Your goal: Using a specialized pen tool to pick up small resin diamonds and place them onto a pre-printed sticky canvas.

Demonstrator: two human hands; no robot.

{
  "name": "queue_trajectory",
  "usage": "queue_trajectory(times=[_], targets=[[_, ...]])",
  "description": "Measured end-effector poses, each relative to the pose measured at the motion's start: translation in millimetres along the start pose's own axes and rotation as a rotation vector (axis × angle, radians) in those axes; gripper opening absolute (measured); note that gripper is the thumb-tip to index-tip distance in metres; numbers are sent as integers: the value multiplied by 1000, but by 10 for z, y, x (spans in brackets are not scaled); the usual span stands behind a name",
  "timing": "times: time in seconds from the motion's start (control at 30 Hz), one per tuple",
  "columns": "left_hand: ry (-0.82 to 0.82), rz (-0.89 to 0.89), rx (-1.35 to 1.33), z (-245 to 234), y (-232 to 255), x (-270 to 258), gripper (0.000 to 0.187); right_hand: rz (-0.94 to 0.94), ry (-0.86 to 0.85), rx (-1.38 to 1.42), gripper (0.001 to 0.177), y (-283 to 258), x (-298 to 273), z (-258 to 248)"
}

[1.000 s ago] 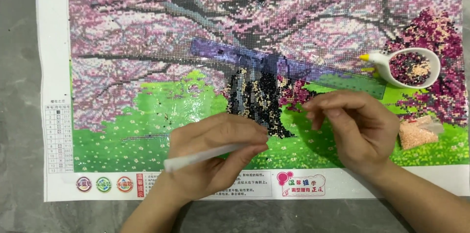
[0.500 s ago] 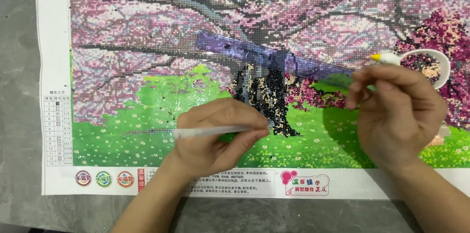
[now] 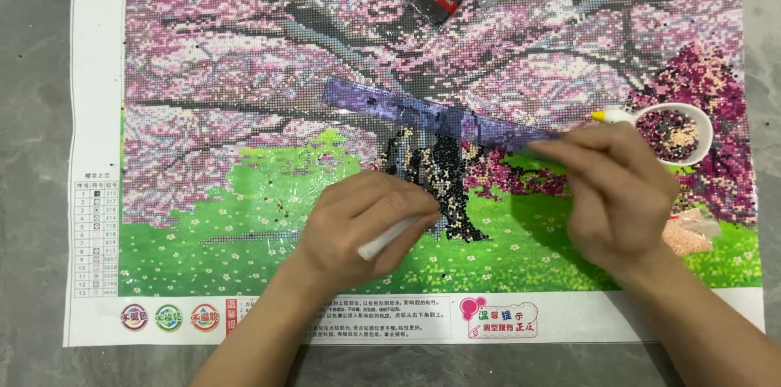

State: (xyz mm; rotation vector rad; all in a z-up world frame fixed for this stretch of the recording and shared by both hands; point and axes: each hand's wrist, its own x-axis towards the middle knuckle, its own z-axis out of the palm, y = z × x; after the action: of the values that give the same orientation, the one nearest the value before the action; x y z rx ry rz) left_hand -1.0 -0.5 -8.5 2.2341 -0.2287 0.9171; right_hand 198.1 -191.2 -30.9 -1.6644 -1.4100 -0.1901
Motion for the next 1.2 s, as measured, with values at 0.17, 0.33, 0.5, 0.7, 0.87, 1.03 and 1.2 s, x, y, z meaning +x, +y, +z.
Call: queue_trajectory(times=[0.17,0.33,0.5,0.7,0.87,1.03,1.2], targets=[[-41,22,78,-48,46,63,10,-3,-112,-129,22,-112,82,0],[-46,33,88,-37,37,57,12,95,-154,-158,27,-57,38,-7],[-57,11,100,-76,97,110,1,103,-162,-218,27,-42,46,-6],[-66,11,113,-41,61,66,5,32,-375,-421,41,-54,91,23],[-91,8,110,-23,32,41,8,72,-427,-561,49,-135,191,78],[-105,-6,89,-5,19,34,9,125,-487,-633,50,-132,210,100],[-87,7,84,-17,23,53,8,-10,-399,-482,37,-105,167,107]])
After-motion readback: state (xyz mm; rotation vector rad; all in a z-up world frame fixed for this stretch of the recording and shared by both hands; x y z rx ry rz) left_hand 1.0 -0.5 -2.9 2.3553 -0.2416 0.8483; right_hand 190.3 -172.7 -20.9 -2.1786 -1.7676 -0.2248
